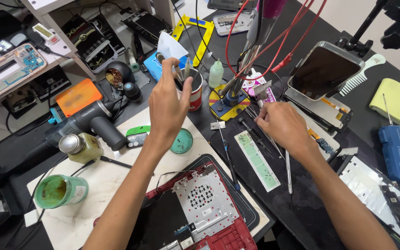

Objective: The person moves various internal components and internal laptop casing on a work surface, then uses a screwdriver by hand to manipulate small internal components inside a red laptop chassis.

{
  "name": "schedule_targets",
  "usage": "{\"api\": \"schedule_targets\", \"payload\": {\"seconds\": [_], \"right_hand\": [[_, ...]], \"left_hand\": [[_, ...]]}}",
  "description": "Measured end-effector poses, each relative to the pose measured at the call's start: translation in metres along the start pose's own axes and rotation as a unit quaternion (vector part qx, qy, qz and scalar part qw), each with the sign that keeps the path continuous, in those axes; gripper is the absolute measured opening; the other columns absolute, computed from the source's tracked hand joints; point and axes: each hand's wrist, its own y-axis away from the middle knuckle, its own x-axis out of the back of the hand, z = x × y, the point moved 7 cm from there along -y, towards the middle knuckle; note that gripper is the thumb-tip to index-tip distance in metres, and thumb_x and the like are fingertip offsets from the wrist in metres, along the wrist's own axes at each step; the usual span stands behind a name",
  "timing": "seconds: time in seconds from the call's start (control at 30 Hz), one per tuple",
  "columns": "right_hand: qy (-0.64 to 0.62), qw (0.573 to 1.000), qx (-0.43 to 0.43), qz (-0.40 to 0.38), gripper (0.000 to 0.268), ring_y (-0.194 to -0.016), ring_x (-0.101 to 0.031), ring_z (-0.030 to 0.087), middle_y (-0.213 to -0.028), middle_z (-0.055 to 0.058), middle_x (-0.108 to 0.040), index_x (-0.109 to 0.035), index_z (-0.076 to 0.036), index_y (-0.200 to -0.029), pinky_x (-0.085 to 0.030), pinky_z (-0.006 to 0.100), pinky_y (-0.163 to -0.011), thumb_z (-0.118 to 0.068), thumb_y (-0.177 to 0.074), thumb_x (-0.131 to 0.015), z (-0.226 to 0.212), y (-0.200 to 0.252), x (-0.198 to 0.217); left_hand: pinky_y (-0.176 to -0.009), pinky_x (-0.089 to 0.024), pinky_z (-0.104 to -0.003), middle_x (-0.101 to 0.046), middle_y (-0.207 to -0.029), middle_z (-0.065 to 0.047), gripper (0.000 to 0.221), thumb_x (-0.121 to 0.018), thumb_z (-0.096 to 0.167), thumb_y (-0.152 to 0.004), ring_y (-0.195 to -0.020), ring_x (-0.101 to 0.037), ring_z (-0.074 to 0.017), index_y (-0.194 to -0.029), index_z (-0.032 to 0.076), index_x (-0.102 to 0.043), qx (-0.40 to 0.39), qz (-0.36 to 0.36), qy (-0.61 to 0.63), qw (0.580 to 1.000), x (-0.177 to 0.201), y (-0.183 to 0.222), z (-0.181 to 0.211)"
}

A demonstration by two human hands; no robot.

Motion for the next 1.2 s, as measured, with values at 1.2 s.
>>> {"api": "schedule_targets", "payload": {"seconds": [1.2], "right_hand": [[-0.153, 0.984, 0.003, -0.092, 0.025, -0.072, -0.075, 0.019, -0.078, 0.011, -0.078, -0.074, -0.002, -0.104, -0.058, 0.034, -0.069, -0.024, -0.096, -0.066, 0.007, 0.009, 0.039]], "left_hand": [[-0.050, -0.041, -0.028, -0.077, -0.089, -0.009, 0.008, -0.071, 0.004, -0.099, -0.053, -0.055, -0.0121, -0.106, 0.002, -0.068, 0.081, 0.036, 0.115, 0.989, 0.042, -0.011, 0.009]]}}
